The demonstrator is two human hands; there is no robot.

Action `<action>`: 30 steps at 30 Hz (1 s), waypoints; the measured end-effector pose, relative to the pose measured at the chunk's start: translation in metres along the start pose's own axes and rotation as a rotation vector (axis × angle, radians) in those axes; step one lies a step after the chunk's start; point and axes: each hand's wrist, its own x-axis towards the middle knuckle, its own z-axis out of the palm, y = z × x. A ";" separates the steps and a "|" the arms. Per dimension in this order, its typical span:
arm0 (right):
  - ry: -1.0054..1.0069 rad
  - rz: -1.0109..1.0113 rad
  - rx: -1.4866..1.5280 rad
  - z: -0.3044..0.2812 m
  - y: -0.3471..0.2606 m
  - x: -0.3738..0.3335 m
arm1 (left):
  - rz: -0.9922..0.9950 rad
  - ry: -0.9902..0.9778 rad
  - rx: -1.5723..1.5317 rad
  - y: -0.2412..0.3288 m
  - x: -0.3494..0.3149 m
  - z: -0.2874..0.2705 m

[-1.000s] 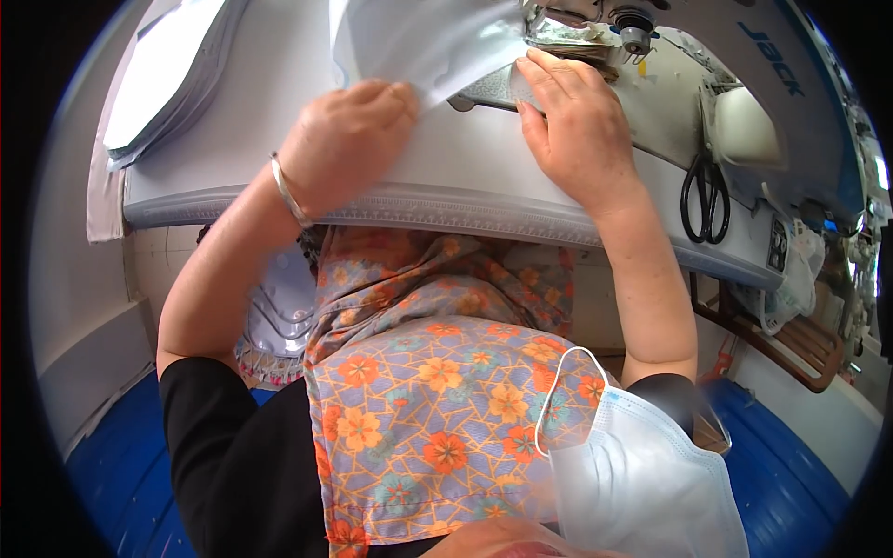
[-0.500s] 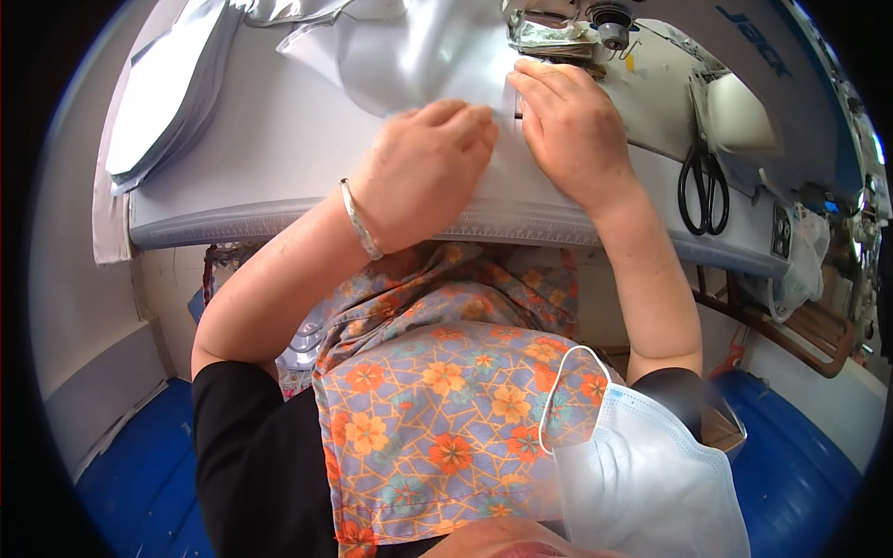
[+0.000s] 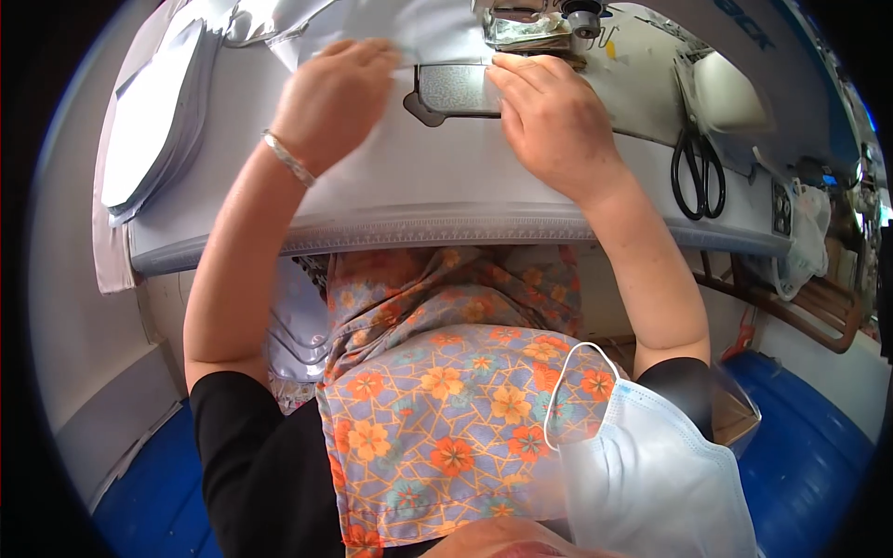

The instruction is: Sewing edges of white fabric bags and trimming excess material with scissors at an industrial workstation.

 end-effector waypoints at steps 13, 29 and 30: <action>0.005 0.002 0.007 0.004 0.004 -0.003 | -0.071 -0.184 0.202 -0.016 -0.034 -0.026; 0.025 -0.022 0.102 0.009 0.010 -0.008 | 0.327 -0.320 -0.473 0.136 -0.021 -0.073; 0.015 -0.015 0.124 0.007 0.012 -0.008 | 0.316 -0.315 -0.499 0.136 -0.021 -0.076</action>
